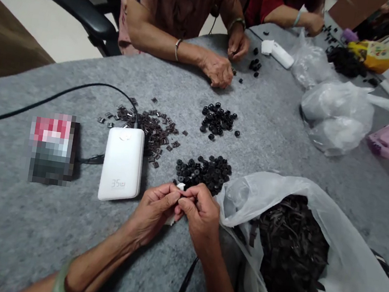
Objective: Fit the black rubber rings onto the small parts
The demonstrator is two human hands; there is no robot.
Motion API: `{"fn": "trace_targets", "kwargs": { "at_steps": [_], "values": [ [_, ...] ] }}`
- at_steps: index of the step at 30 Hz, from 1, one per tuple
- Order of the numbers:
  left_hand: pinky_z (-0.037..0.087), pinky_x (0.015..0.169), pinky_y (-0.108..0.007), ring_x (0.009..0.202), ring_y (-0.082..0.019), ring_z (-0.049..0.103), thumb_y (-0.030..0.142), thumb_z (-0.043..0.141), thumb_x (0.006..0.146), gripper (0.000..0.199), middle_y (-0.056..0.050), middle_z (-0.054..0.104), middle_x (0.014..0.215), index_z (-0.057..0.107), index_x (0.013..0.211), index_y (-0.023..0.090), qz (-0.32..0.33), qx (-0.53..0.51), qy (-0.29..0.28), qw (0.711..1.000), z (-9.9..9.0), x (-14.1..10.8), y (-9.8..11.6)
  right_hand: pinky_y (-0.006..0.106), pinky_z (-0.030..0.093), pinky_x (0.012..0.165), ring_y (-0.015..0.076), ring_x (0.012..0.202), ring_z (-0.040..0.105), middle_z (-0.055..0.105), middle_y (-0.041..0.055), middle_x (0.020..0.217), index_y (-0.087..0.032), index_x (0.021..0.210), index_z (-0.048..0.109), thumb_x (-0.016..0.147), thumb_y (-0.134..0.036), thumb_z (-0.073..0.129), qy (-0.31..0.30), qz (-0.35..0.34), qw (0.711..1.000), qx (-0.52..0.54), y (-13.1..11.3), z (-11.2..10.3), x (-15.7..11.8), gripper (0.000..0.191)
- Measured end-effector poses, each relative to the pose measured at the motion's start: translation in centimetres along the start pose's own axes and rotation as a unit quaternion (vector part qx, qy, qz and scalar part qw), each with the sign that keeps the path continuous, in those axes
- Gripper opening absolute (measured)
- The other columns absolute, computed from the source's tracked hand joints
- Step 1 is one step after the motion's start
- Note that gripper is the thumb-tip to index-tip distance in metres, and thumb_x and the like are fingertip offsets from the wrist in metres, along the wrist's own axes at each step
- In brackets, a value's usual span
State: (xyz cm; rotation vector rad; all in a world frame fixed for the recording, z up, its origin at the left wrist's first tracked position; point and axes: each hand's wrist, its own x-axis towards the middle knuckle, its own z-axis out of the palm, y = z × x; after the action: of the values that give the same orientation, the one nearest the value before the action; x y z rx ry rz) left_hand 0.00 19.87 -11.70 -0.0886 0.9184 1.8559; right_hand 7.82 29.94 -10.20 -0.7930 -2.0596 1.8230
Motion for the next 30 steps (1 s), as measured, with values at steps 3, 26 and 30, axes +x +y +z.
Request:
{"fn": "trace_targets", "kwargs": {
  "at_steps": [3,26,30],
  "values": [
    [0.045,0.058,-0.018,0.054,-0.008,0.057,0.046,0.084,0.075,0.041,0.001,0.062,0.060,0.069,0.088,0.010,-0.003,-0.024,-0.005,1.000,-0.1,0.1,0.0,0.010,0.050,0.053,0.0008,0.056,0.059,0.059,-0.0025,0.079,-0.013,0.087,0.060,0.090,-0.025,0.061,0.027,-0.046,0.997,-0.054,-0.2,0.0,-0.2,0.012],
    [0.043,0.051,-0.020,0.050,-0.007,0.049,0.058,0.089,0.065,0.056,0.004,0.053,0.056,0.063,0.086,0.014,-0.034,-0.054,-0.004,0.998,-1.5,1.2,-1.4,0.005,0.043,0.046,-0.0013,0.056,0.056,0.052,0.0009,0.082,-0.013,0.084,0.055,0.105,-0.038,0.037,-0.044,-0.084,0.990,-0.105,3.1,0.4,0.3,0.038],
    [0.040,0.050,-0.019,0.045,-0.007,0.049,0.060,0.090,0.063,0.058,0.004,0.053,0.052,0.060,0.083,0.015,-0.038,-0.067,-0.020,0.997,-1.7,1.4,-1.6,0.004,0.036,0.042,-0.0030,0.053,0.054,0.052,0.0015,0.090,-0.012,0.086,0.053,0.101,-0.056,0.042,-0.050,0.002,0.997,-0.055,5.7,0.3,0.5,0.047]
  ]
}}
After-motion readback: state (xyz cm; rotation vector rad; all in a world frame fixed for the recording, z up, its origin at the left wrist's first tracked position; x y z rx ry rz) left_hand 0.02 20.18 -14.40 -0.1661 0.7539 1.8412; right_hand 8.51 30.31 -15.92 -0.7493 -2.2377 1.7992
